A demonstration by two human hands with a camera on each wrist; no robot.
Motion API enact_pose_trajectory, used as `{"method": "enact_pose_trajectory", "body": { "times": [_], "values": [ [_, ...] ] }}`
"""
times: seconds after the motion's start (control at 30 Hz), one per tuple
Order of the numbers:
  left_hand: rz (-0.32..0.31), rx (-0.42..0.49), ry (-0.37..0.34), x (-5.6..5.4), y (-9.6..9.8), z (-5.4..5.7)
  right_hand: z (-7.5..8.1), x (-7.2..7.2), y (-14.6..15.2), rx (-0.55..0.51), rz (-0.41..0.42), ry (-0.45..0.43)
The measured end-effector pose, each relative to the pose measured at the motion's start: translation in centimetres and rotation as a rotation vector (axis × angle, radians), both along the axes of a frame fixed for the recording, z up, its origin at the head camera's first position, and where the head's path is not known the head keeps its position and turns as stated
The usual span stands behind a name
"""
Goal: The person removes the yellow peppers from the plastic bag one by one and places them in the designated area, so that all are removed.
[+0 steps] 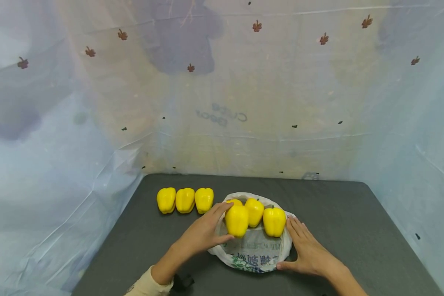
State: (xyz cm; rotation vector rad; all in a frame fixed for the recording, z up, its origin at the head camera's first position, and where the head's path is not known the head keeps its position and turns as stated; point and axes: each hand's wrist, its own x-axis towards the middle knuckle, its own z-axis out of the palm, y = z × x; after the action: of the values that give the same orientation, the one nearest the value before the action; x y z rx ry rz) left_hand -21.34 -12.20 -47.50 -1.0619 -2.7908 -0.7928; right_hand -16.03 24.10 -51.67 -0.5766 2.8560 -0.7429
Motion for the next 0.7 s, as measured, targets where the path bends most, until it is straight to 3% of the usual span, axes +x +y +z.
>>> {"method": "enact_pose_trajectory", "body": {
  "times": [0.7],
  "values": [
    [0.136,0.028,-0.052,-0.8,-4.9,0.3,-0.1,0.0,0.0,0.006,0.003,0.006]
  ]
}}
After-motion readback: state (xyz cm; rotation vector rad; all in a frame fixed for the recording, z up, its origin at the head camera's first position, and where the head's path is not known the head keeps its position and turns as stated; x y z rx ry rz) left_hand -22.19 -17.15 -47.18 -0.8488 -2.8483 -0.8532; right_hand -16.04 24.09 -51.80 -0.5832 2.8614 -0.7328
